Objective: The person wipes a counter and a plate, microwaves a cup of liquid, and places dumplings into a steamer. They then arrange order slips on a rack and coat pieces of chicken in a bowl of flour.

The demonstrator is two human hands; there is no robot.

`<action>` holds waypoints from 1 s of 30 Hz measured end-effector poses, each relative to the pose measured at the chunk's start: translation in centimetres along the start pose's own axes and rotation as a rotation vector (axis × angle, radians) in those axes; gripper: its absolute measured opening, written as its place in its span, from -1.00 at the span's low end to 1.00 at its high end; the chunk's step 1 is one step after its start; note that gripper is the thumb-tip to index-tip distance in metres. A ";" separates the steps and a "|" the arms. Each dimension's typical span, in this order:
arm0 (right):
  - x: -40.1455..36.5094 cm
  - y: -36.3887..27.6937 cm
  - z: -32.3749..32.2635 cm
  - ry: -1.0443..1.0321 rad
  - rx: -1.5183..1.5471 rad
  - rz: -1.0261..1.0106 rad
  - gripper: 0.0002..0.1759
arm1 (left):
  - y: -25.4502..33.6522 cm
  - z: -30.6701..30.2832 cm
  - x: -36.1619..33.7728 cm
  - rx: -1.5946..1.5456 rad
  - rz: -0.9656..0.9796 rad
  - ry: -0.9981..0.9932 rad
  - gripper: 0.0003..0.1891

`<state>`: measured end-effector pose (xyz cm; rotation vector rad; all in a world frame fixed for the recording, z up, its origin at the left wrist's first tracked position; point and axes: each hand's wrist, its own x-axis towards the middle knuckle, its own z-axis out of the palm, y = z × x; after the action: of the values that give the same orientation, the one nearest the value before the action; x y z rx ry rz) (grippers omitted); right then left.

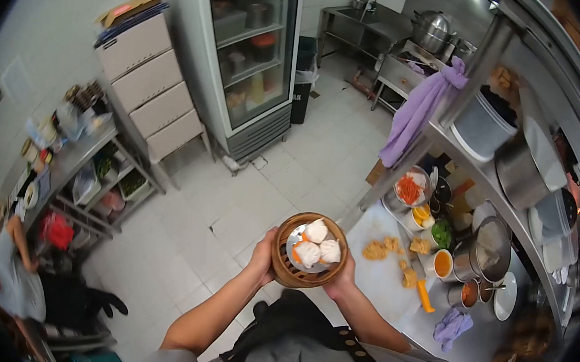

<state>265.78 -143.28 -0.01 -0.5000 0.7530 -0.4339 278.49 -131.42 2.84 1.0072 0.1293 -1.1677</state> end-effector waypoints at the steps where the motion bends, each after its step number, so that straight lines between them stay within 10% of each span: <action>1: 2.0 -0.1 1.2 -0.019 0.000 0.010 -0.38 | 1.8 -0.3 1.3 0.004 -0.027 0.054 -0.44; 14: 29.7 -9.2 11.0 0.032 0.237 -0.103 -0.48 | 20.9 4.1 31.1 0.235 -0.246 -0.048 -0.45; 30: 69.9 -46.6 23.0 0.278 0.211 -0.376 -0.45 | 44.9 33.4 78.4 0.327 -0.287 -0.389 -0.43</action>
<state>319.32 -211.93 3.64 -0.3856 0.8706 -0.9378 335.76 -208.87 4.48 1.0458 -0.2413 -1.6653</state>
